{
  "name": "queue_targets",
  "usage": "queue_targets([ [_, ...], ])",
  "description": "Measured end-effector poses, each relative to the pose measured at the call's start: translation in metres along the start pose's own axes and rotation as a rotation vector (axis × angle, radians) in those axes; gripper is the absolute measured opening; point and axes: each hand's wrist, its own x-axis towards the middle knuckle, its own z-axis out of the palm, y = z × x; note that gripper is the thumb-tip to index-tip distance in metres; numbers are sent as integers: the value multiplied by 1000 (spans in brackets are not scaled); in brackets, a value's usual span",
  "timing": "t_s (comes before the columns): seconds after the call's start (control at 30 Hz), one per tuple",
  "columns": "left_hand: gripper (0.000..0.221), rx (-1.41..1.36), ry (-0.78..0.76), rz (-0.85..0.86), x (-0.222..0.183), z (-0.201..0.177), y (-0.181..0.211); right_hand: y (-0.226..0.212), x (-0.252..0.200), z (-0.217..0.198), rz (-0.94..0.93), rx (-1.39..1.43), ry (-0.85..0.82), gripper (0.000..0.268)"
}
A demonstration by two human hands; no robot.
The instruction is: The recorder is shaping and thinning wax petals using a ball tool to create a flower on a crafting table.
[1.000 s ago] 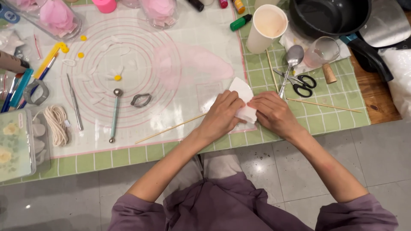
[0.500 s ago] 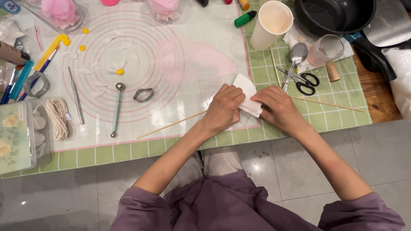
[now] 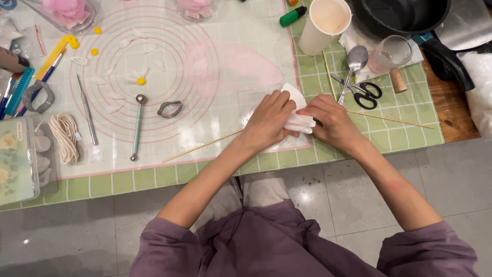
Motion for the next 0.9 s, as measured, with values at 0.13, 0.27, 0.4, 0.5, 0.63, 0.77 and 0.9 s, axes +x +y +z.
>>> queue_targets([
  [0.13, 27, 71, -40, 108, -4, 13, -16, 2, 1, -2, 14, 20, -13, 51],
  [0.27, 23, 98, -41, 168, -5, 24, -22, 4, 1, -2, 0, 37, -10, 47],
  [0.4, 22, 115, -52, 152, -8, 30, -28, 7, 2, -1, 10, 59, -15, 46],
  [0.5, 23, 141, -2, 134, -11, 20, -20, 4, 3, -3, -3, 77, 0, 49],
  [0.63, 59, -12, 23, 74, -2, -15, 14, 4, 3, -2, -1, 74, 11, 47],
  [0.77, 29, 103, 66, 92, -16, 11, 5, 3, 2, -1, -3, 67, 11, 46],
  [0.9, 24, 6, 112, 19, -13, 19, 2, -2, -3, 2, -8, -22, 47, 40],
])
